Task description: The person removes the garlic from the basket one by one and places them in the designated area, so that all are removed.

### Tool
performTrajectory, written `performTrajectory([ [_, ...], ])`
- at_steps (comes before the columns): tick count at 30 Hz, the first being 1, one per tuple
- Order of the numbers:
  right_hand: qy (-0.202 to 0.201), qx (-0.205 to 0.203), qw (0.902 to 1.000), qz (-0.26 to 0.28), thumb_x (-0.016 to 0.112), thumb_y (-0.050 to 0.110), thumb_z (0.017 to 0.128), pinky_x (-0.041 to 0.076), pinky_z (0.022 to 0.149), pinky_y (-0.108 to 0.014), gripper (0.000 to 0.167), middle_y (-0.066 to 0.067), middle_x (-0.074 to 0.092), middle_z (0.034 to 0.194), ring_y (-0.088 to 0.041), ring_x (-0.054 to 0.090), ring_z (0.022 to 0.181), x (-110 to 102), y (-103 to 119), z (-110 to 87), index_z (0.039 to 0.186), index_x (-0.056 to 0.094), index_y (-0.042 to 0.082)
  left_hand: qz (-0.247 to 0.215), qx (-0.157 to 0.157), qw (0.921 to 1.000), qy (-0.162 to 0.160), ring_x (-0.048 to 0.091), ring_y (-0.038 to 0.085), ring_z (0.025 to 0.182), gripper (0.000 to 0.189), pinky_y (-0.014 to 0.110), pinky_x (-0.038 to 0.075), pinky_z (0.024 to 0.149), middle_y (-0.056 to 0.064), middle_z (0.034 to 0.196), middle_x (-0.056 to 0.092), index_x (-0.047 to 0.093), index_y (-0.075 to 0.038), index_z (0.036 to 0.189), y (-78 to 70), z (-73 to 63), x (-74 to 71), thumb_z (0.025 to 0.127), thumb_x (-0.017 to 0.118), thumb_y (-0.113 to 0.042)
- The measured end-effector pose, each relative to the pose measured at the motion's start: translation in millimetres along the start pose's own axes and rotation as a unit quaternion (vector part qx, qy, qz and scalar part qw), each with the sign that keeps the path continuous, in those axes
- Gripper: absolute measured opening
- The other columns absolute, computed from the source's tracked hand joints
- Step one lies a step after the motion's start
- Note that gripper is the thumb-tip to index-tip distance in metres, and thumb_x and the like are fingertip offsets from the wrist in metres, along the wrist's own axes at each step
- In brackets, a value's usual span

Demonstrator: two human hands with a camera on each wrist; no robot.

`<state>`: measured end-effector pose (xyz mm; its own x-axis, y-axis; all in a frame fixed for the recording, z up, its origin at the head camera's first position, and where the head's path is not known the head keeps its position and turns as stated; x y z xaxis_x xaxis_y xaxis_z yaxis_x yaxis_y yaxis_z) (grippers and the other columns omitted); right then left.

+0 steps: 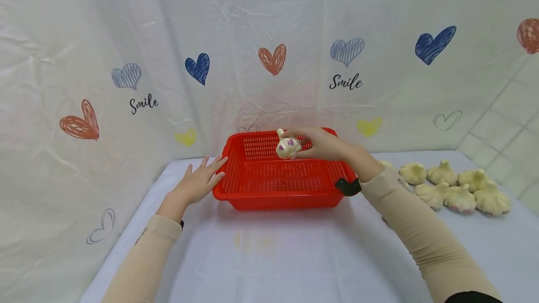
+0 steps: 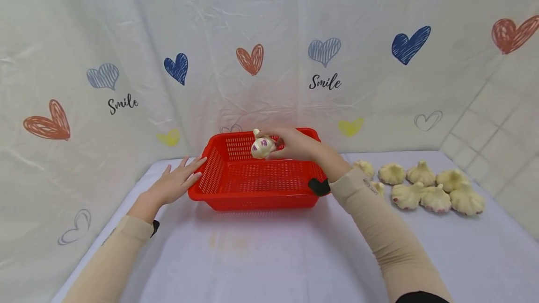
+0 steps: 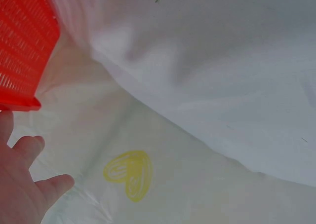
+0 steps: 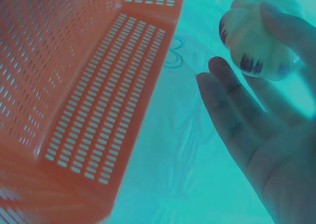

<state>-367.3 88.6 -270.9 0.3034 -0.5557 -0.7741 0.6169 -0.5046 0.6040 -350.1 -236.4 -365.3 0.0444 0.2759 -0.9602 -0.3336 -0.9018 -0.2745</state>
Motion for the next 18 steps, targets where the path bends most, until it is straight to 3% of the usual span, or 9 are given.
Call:
performTrajectory([
  [18,-0.082,0.016,0.9961,0.03,0.08,0.006,0.089,0.059,0.088,-0.044,0.058,-0.015,0.059,0.134,-0.033,0.066,0.107,-23,-17,-59.6,0.142,0.057,0.008,0.0,0.006,1.0,-0.004,0.006,0.044,0.155,0.064,0.077,-0.003,0.113,0.008,0.169,0.023,0.026,-0.021,0.165,-1.0,-1.2,-1.4,0.109,0.04,-0.048],
])
Point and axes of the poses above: each hand's wrist, its own z-axis towards the middle knuckle, its own x-axis out of the palm, y = z × x, the point moved 6 cm from there along z, towards the middle knuckle
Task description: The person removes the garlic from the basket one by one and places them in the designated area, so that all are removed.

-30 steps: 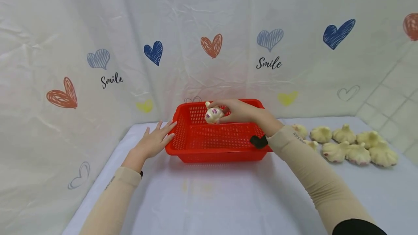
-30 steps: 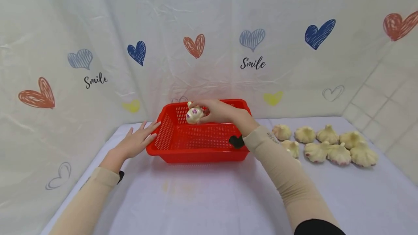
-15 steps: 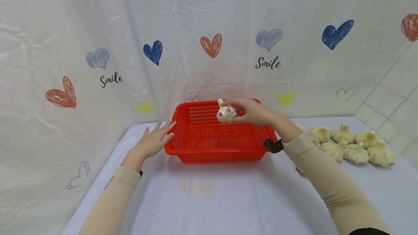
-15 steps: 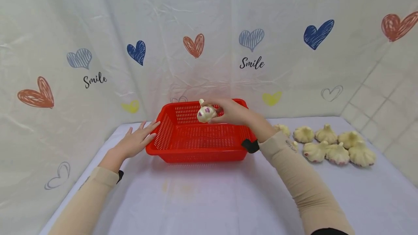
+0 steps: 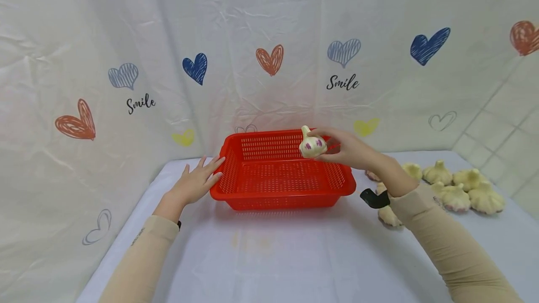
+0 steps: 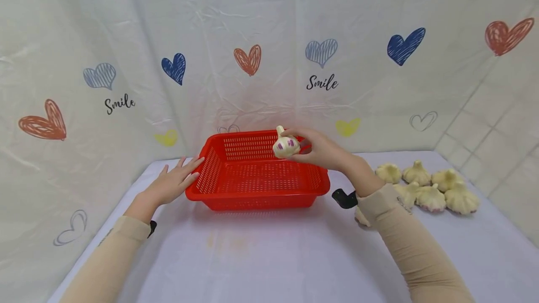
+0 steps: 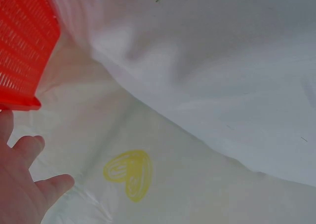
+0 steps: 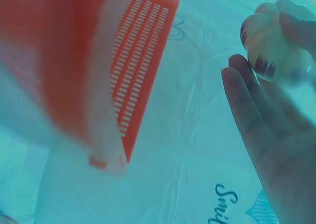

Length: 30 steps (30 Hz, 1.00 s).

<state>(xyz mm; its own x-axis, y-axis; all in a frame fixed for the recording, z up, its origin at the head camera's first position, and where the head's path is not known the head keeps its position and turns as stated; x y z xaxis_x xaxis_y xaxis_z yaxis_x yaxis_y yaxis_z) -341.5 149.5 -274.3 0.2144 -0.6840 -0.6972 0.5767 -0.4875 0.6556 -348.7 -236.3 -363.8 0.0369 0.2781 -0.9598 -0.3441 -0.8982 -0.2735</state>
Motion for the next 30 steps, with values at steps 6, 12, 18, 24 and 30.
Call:
performTrajectory([
  [6,-0.018,0.029,0.999,0.029,0.078,0.005,0.09,0.058,0.091,-0.036,0.06,-0.014,0.053,0.14,-0.033,0.065,0.112,-9,-3,-24.1,0.144,0.055,0.011,-0.002,0.002,1.0,0.002,0.007,0.044,0.154,0.064,0.076,-0.003,0.113,0.008,0.169,0.022,0.026,-0.021,0.165,-0.2,0.7,0.8,0.109,0.04,-0.048],
  [12,-0.029,0.05,0.9975,0.04,0.079,0.008,0.09,0.058,0.09,-0.042,0.062,-0.015,0.053,0.141,-0.036,0.063,0.117,-18,-6,-42.8,0.146,0.052,0.013,-0.005,-0.004,1.0,0.006,0.005,0.043,0.155,0.064,0.076,-0.004,0.113,0.007,0.169,0.022,0.025,-0.022,0.165,-1.0,0.2,0.2,0.109,0.04,-0.048],
  [18,-0.034,0.063,0.9966,0.04,0.078,0.012,0.092,0.061,0.082,-0.045,0.062,-0.017,0.054,0.138,-0.043,0.06,0.12,-23,-13,-57.0,0.147,0.05,0.012,-0.002,-0.007,0.9999,0.009,0.005,0.042,0.155,0.064,0.076,-0.003,0.114,0.006,0.169,0.022,0.025,-0.022,0.165,0.6,-0.3,0.8,0.109,0.04,-0.048],
  [24,-0.038,0.054,0.996,0.061,0.076,0.005,0.092,0.062,0.074,-0.034,0.06,-0.019,0.055,0.134,-0.037,0.064,0.11,-27,-22,-69.1,0.146,0.049,0.008,-0.002,-0.004,1.0,0.005,0.005,0.043,0.155,0.064,0.076,-0.003,0.114,0.007,0.169,0.022,0.025,-0.022,0.165,0.5,1.2,1.0,0.109,0.04,-0.049],
  [30,-0.051,0.022,0.995,0.083,0.074,-0.002,0.092,0.061,0.078,-0.03,0.058,-0.01,0.05,0.133,-0.013,0.067,0.102,-29,-32,-83.5,0.143,0.048,0.004,-0.004,-0.003,1.0,0.002,0.006,0.044,0.154,0.063,0.076,-0.003,0.113,0.008,0.169,0.023,0.026,-0.021,0.165,-0.2,1.2,-0.2,0.109,0.04,-0.046],
])
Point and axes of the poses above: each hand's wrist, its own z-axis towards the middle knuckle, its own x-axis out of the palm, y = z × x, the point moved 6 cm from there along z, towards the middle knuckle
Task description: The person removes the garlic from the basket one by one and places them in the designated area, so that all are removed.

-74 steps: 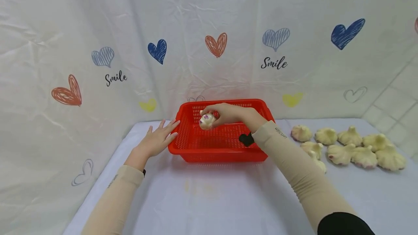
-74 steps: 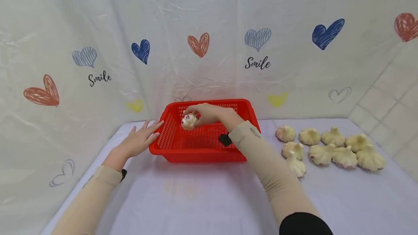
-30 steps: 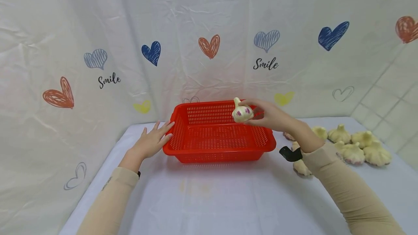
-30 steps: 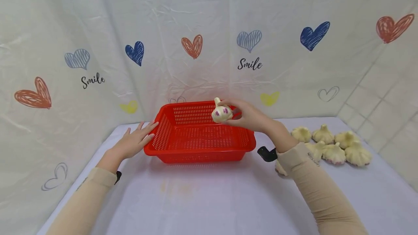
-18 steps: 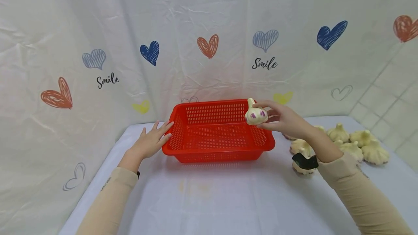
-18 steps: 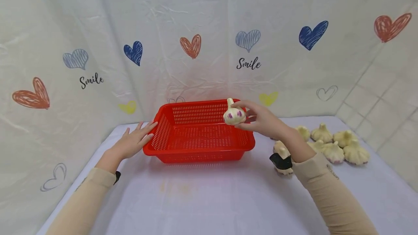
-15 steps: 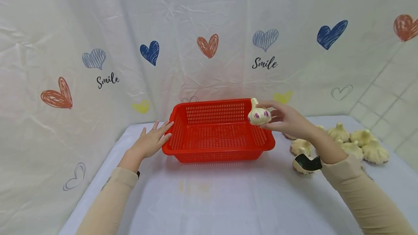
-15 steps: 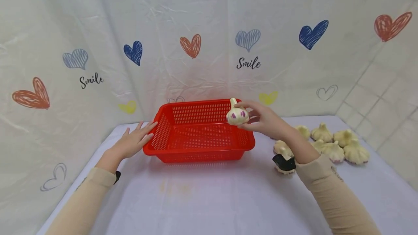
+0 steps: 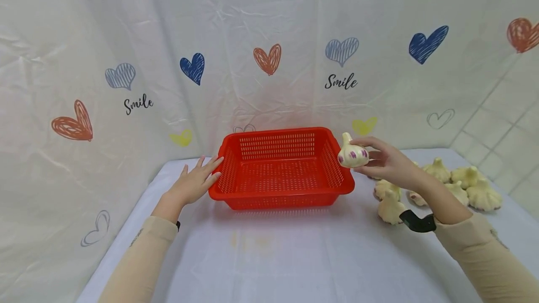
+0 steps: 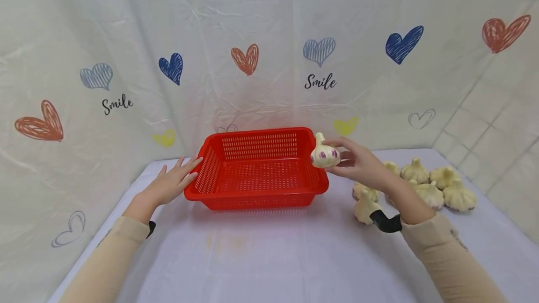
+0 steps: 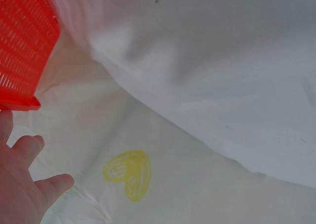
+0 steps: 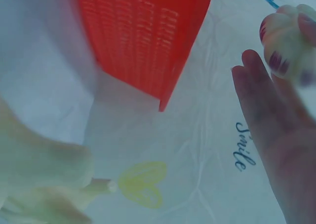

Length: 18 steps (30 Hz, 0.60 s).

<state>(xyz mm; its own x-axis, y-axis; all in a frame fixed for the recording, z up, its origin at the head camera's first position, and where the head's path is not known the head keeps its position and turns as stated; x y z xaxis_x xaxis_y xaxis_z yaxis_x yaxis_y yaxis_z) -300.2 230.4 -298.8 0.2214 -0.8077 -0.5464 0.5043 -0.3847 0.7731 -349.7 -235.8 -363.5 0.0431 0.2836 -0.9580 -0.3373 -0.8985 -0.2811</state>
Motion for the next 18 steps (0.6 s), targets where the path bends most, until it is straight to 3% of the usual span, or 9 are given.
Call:
performTrajectory([
  [6,-0.01,-0.018,0.9996,0.017,0.072,-0.009,0.09,0.06,0.079,-0.026,0.061,0.005,0.048,0.133,-0.005,0.066,0.103,-8,-12,-18.6,0.143,0.046,0.007,-0.003,0.004,1.0,0.002,0.005,0.045,0.154,0.062,0.077,-0.004,0.113,0.009,0.169,0.023,0.026,-0.021,0.165,-1.0,-1.0,1.2,0.11,0.041,-0.044],
  [12,-0.032,-0.011,0.9994,0.011,0.069,-0.012,0.091,0.059,0.079,-0.022,0.063,0.006,0.046,0.133,0.0,0.063,0.105,-23,-22,-37.2,0.144,0.045,0.013,-0.004,0.006,1.0,0.001,0.005,0.045,0.154,0.061,0.077,-0.003,0.113,0.009,0.169,0.023,0.025,-0.02,0.165,-1.7,-1.9,-0.5,0.11,0.041,-0.043],
  [18,-0.039,-0.031,0.9985,0.019,0.065,-0.019,0.089,0.057,0.081,-0.02,0.065,0.01,0.05,0.132,-0.001,0.064,0.104,-28,-28,-48.6,0.143,0.042,0.009,-0.006,0.002,1.0,0.004,0.005,0.045,0.154,0.062,0.076,-0.004,0.113,0.01,0.169,0.023,0.025,-0.02,0.165,-3.1,-2.6,-1.3,0.11,0.041,-0.043],
])
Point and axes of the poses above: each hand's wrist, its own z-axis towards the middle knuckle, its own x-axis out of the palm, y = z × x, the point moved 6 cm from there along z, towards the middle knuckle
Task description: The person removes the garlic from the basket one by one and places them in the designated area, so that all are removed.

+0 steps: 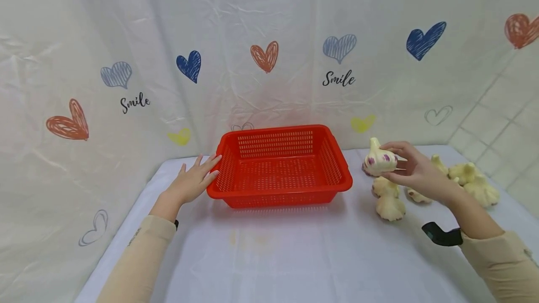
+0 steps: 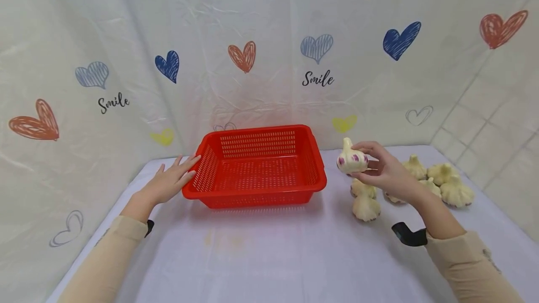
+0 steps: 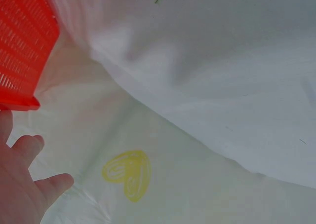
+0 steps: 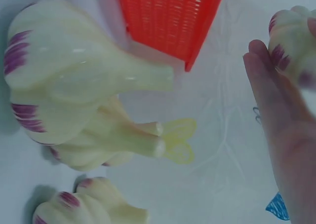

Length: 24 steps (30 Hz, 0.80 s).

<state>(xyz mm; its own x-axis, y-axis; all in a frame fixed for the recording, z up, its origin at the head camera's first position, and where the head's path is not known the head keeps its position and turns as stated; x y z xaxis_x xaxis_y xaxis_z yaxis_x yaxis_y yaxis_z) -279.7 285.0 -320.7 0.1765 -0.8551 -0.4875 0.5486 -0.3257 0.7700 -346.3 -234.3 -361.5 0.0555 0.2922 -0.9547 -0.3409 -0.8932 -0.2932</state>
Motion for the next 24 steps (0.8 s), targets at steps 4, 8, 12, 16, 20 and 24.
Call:
performTrajectory([
  [4,0.0,-0.008,1.0,0.0,0.064,-0.021,0.089,0.057,0.08,-0.019,0.066,0.014,0.054,0.13,-0.003,0.065,0.1,1,-4,-3.7,0.143,0.04,0.01,0.001,-0.003,1.0,0.001,0.005,0.045,0.154,0.062,0.076,-0.004,0.113,0.011,0.169,0.023,0.025,-0.02,0.165,0.5,-0.2,-0.2,0.11,0.041,-0.044],
  [8,0.0,-0.011,0.9999,0.005,0.062,-0.023,0.089,0.057,0.08,-0.018,0.066,0.013,0.053,0.13,-0.002,0.064,0.101,0,-8,-8.9,0.142,0.04,0.01,0.001,-0.002,1.0,0.001,0.005,0.045,0.154,0.062,0.076,-0.004,0.113,0.01,0.169,0.023,0.024,-0.02,0.165,-0.1,0.1,0.0,0.11,0.041,-0.044],
  [12,0.01,-0.018,0.9996,0.02,0.059,-0.025,0.089,0.057,0.08,-0.02,0.068,0.008,0.048,0.132,-0.002,0.064,0.104,-4,-10,-14.5,0.144,0.039,0.011,0.004,-0.001,1.0,0.0,0.005,0.045,0.154,0.062,0.076,-0.003,0.113,0.01,0.169,0.023,0.024,-0.02,0.165,-0.1,0.7,0.2,0.11,0.041,-0.043],
  [16,0.029,-0.02,0.9976,0.059,0.055,-0.025,0.091,0.059,0.076,-0.022,0.072,0.003,0.043,0.134,-0.008,0.068,0.103,-10,-11,-20.7,0.149,0.038,0.013,0.009,0.001,1.0,-0.002,0.005,0.045,0.154,0.062,0.077,-0.002,0.113,0.011,0.168,0.023,0.024,-0.02,0.165,0.7,2.1,-0.2,0.11,0.04,-0.043],
  [20,0.043,-0.013,0.9962,0.074,0.053,-0.024,0.093,0.059,0.077,-0.024,0.07,0.004,0.044,0.135,-0.01,0.071,0.103,-15,-15,-27.8,0.151,0.041,0.012,0.008,0.002,1.0,-0.002,0.004,0.045,0.154,0.062,0.077,-0.003,0.113,0.011,0.169,0.023,0.023,-0.02,0.165,2.1,3.0,0.3,0.11,0.039,-0.044],
  [24,0.045,0.006,0.9964,0.071,0.05,-0.022,0.096,0.059,0.08,-0.024,0.067,0.005,0.047,0.135,-0.009,0.069,0.105,-19,-23,-36.0,0.152,0.042,0.013,0.008,0.002,1.0,-0.002,0.005,0.045,0.154,0.062,0.077,-0.003,0.113,0.011,0.169,0.023,0.024,-0.02,0.165,2.9,2.6,1.9,0.11,0.04,-0.043],
])
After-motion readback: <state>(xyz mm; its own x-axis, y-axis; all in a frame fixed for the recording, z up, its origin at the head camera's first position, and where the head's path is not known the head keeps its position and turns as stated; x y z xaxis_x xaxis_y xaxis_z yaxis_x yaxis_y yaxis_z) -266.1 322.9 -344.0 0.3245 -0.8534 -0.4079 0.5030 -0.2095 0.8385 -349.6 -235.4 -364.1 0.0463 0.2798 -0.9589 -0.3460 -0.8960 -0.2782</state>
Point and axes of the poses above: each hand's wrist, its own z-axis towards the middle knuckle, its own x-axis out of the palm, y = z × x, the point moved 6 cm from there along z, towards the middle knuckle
